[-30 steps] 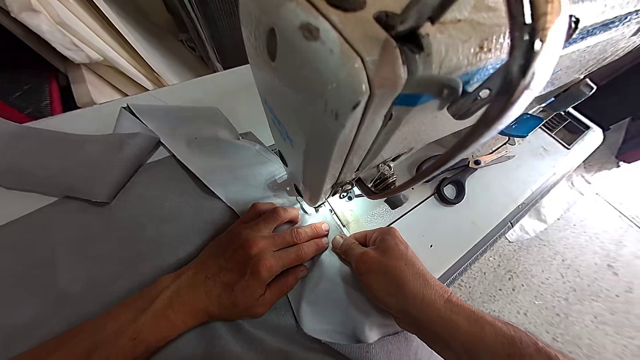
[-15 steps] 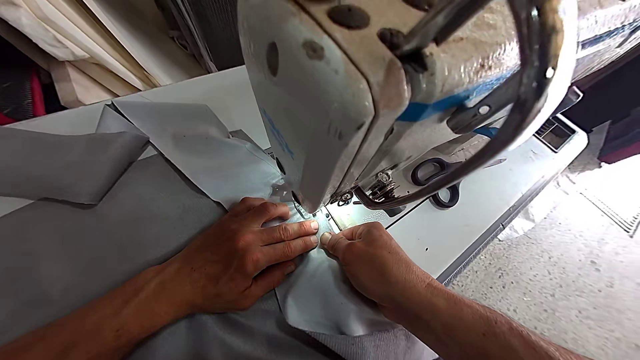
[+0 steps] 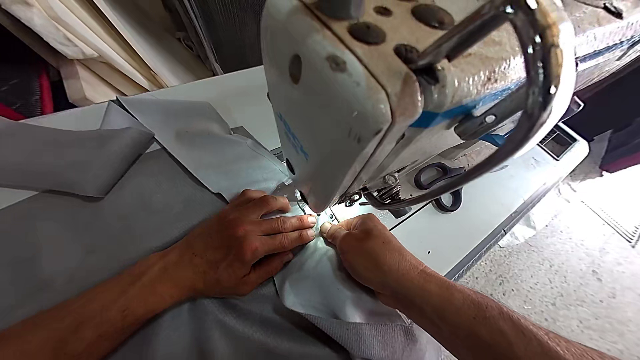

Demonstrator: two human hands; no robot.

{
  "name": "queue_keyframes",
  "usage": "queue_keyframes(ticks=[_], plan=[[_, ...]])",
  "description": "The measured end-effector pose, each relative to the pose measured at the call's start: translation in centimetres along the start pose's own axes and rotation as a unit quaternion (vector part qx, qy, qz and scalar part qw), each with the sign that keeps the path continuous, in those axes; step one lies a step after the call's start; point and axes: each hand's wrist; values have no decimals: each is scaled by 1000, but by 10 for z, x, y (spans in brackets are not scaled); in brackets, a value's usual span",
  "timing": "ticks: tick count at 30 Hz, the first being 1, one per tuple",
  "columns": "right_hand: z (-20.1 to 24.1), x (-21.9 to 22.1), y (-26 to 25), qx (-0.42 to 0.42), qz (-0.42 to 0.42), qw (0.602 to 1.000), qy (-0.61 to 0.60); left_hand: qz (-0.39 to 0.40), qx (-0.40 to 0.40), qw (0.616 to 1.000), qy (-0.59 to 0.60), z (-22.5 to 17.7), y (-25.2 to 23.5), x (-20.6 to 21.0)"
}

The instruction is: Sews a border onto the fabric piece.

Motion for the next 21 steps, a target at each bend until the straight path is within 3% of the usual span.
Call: queue_keyframes(ticks=[6,9,13,16,18,21], plan=[[-28,6,17,-64,0,998,-8,-51,-4,998,-41,-8,9,-5],[-55,3,40,-80,-10,997,8,-87,-161,982,-47,-56,41,-24],[-108,-11,74,-98,-3,992,77,-66,-443,894,-22,-135,129,-48],[-144,-19,91,-112,34,992,44,-26,-613,789,28,-187,185,-58],[-160,-22,96,-110,60,992,5,-6,-674,738,38,-202,216,-48],[-170,-21,103,-105,79,991,-23,27,-691,722,20,-197,239,-38]])
Point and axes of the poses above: each hand's wrist, its own y-axis away from the middle knuckle, its own x-axis out of the palm, z = x × y, and after that the axes turned 12 degrees about z, right-handed
